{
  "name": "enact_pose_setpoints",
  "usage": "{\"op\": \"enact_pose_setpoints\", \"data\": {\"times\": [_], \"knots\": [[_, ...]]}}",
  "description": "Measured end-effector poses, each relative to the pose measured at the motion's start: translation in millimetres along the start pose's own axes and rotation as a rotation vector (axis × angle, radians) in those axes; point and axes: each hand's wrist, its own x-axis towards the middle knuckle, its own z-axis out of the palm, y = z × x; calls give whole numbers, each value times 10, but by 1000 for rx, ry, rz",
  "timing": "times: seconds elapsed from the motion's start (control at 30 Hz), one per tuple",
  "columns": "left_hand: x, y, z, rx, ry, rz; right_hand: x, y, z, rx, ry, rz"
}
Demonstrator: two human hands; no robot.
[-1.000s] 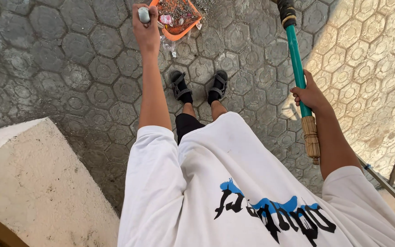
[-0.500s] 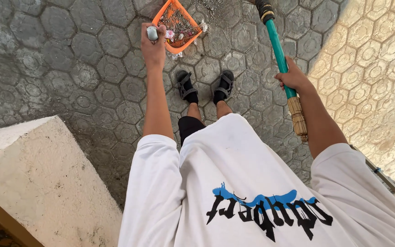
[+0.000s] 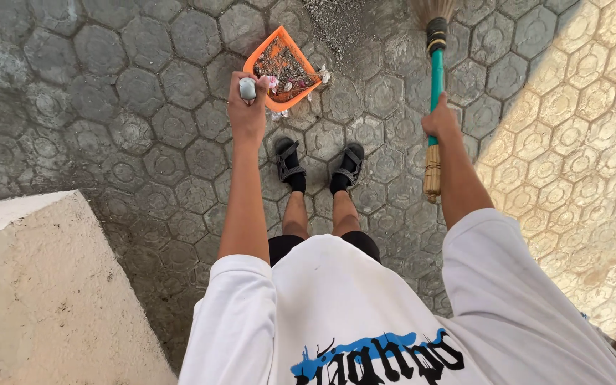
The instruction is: Sweep the outdoor paved area and collect the debris with a dustpan.
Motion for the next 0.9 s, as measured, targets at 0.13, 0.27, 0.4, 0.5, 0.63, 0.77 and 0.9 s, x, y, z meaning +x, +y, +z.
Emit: {"op": "enact_pose_setpoints", "data": {"times": [0.13, 0.27, 0.4, 0.5, 0.63, 0.77, 0.9], "knots": [[93, -9, 192, -93, -53, 84, -503, -138, 611, -218, -76, -83], [147, 77, 229, -40, -34, 70, -1356, -65, 847, -456, -285, -224], [189, 48, 228, -4, -39, 25, -2107, 145, 710, -509, -389, -342], [202, 77, 244, -10, -39, 27, -2415, 184, 536, -482, -463, -409], [205, -96, 265, -8, -15, 130, -3006, -75, 59, -488, -452, -359], [262, -151, 203, 3, 48, 185, -3246, 15, -288, -480, -484, -346], [-14, 336, 37, -92, -17, -127, -3473, 231, -623, -414, -516, -295]]}}
